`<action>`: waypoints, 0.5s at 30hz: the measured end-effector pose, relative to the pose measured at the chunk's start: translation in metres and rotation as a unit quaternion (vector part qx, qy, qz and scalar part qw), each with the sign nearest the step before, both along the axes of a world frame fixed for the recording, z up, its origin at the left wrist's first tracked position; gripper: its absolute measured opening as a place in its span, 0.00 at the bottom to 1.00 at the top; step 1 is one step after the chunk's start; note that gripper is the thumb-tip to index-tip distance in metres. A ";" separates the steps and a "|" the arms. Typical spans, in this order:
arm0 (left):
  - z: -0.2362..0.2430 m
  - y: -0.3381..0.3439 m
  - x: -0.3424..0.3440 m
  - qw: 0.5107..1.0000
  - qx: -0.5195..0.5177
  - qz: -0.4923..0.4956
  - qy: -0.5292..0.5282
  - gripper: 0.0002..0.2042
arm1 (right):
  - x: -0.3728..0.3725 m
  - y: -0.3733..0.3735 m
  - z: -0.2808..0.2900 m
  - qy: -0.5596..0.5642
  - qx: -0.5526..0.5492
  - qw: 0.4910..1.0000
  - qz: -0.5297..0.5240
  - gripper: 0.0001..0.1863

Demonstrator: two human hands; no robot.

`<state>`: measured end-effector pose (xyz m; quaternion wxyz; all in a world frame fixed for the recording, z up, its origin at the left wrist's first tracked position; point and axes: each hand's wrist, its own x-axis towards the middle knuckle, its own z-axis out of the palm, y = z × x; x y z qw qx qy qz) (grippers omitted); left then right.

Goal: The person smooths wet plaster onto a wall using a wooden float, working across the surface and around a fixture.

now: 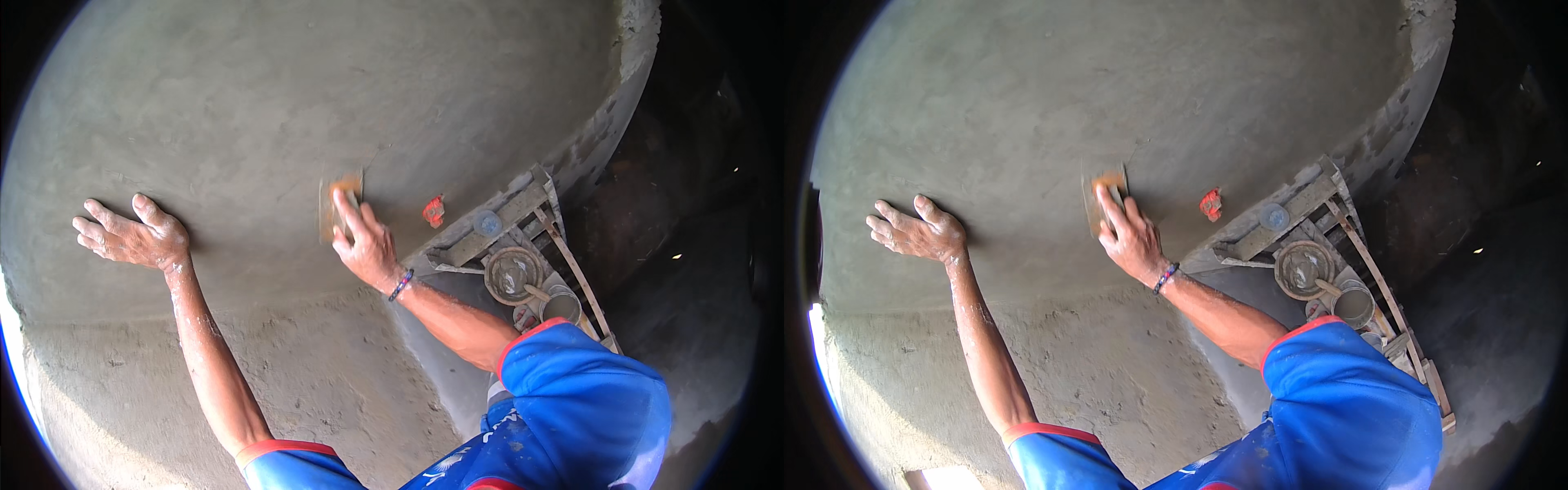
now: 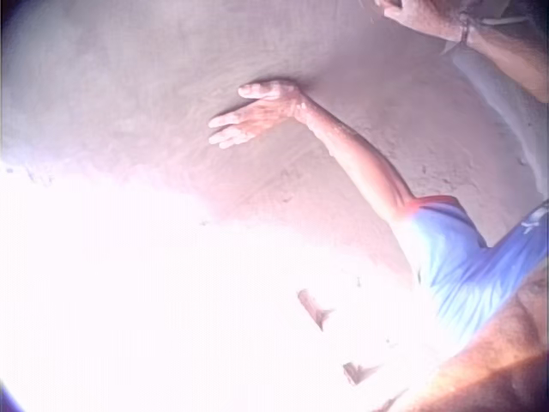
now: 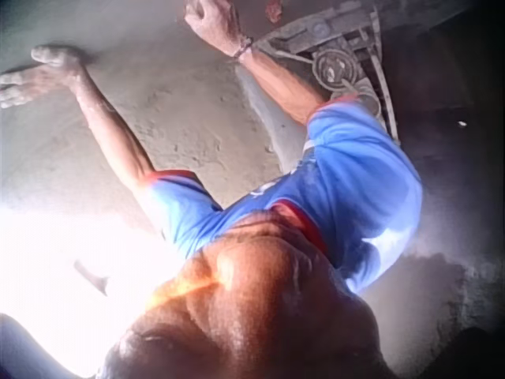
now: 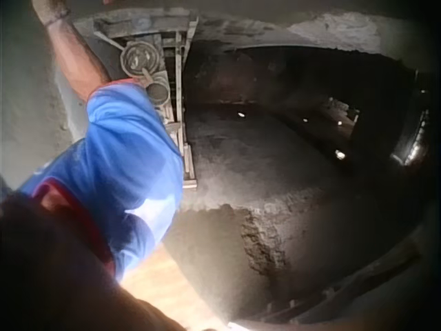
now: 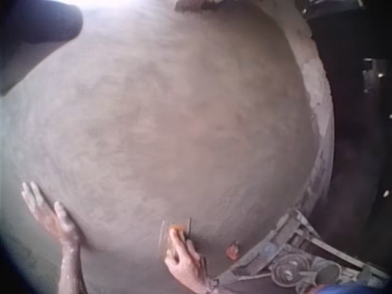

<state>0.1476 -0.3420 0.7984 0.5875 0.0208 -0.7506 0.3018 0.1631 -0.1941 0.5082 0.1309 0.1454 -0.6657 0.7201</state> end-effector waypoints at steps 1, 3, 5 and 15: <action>-0.001 0.000 -0.005 1.000 -0.003 -0.008 -0.001 0.40 | 0.020 -0.016 -0.029 0.006 0.040 0.999 0.029 0.40; 0.008 -0.002 -0.001 1.000 -0.016 -0.010 0.002 0.40 | 0.050 -0.013 -0.067 -0.003 0.058 0.994 0.097 0.39; 0.008 -0.005 0.004 1.000 -0.025 -0.011 -0.003 0.40 | 0.035 0.016 -0.062 -0.029 0.028 0.997 0.063 0.38; 0.009 -0.001 0.009 1.000 -0.011 -0.002 0.006 0.42 | -0.130 0.119 0.009 -0.083 -0.111 0.971 -0.194 0.35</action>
